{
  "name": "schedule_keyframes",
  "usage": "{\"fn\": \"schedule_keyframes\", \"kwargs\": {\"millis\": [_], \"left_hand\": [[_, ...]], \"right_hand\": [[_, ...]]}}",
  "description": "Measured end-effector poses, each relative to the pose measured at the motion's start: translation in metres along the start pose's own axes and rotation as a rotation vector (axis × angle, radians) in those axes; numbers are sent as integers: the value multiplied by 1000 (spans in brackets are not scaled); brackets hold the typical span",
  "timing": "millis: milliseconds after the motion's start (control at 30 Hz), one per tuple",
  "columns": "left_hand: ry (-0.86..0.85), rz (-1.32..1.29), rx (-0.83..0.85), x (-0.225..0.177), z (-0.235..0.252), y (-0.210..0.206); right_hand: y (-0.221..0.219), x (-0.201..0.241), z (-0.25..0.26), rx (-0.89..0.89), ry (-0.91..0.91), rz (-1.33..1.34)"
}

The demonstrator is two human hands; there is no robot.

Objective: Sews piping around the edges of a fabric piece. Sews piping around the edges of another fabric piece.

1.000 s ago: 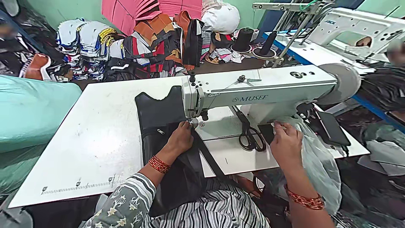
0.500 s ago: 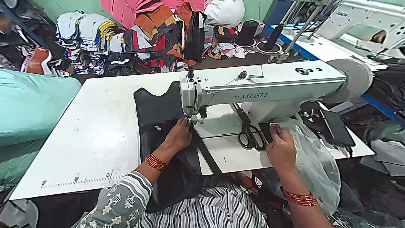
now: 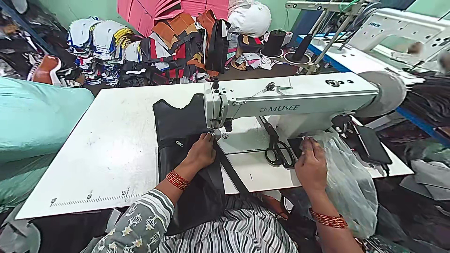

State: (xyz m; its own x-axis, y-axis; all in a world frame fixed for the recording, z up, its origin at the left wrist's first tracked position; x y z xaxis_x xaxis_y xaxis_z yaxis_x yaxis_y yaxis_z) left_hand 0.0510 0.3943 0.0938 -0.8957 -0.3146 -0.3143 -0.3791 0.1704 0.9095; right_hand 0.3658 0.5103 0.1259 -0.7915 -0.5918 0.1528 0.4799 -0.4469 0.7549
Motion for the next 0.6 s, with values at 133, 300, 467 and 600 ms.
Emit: {"fn": "schedule_keyframes", "kwargs": {"millis": [133,300,467,600], "left_hand": [[-5,5,-16,1,3,1],[-24,-7,-30,2,5,3],[-59,-34,-132,5,2,0],[-40,25,-39,4,-5,-5]], "right_hand": [[1,1,-1,-12,11,9],[2,0,0,-18,43,29],[29,66,-25,95,91,383],[-1,163,-104,946,-135,1015]]}}
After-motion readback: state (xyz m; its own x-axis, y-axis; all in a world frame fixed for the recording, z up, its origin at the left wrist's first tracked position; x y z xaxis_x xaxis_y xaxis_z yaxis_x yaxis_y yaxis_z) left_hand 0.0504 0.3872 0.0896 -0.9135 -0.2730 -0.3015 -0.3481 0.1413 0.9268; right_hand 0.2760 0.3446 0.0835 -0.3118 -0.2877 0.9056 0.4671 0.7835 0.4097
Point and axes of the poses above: each hand's wrist, its own z-axis towards the middle knuckle, its own y-axis out of the back of the hand, x = y × z, the point moved 9 cm from there along z, towards the middle knuckle, and after that the axes turned 9 degrees about y, right-handed, at the moved point
